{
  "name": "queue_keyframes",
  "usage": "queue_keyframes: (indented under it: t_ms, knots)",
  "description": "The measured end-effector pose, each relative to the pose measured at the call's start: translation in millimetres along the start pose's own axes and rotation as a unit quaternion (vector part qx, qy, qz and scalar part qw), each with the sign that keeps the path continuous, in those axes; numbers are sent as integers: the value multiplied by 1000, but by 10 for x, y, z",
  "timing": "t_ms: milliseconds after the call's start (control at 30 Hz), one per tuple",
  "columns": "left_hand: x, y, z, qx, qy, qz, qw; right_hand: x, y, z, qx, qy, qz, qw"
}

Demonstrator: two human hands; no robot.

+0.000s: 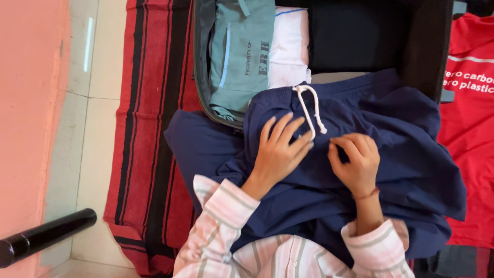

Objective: The person folds a light green tote bag and places it into an open suitcase. They then pick up a pair of dark blue shorts, fold them, and place them into the suitcase as well.

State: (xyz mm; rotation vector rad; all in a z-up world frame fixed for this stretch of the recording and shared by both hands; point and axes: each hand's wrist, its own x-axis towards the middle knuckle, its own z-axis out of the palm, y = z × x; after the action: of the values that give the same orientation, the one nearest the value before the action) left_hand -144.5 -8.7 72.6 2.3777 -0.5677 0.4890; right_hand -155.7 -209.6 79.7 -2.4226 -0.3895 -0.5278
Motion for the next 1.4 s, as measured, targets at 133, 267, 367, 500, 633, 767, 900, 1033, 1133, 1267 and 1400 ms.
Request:
queue_keyframes:
  t_ms: [133, 267, 367, 500, 633, 767, 900, 1033, 1133, 1267, 1400]
  knots:
    - [-317, 130, -166, -29, -5, 2, 1000, -219, 9, 76, 12, 22, 24, 999]
    - [-318, 64, -318, -14, 16, 2, 1000, -208, -1, 178, -31, 27, 2, 999]
    - [-157, -198, -459, 58, 56, -66, 995, -196, 17, 183, -16, 30, 8, 999]
    - [160, -698, -497, 256, 2, -186, 949, -192, 25, 183, -11, 32, 5, 999]
    - [311, -782, -497, 258, -191, -264, 910, -190, 15, 174, -12, 31, 8, 999]
    - [313, -707, -609, 127, -149, -227, 954, -184, 1, 164, -10, 30, 8, 999]
    - [111, -544, -692, -14, -49, -178, 983, -199, -4, 162, -14, 31, 4, 999]
    - [-236, -6, -592, -181, -29, -180, 966, -211, 16, 187, -22, 37, -5, 999]
    - [-411, 346, -425, -191, -66, -147, 968, -226, 31, 200, -20, 44, -9, 999]
    - [-540, 603, -234, -93, -94, -91, 987, -247, 25, 223, -26, 52, -8, 998]
    - [-576, 489, -168, -191, -34, -162, 968, -260, 36, 245, -29, 50, -5, 998]
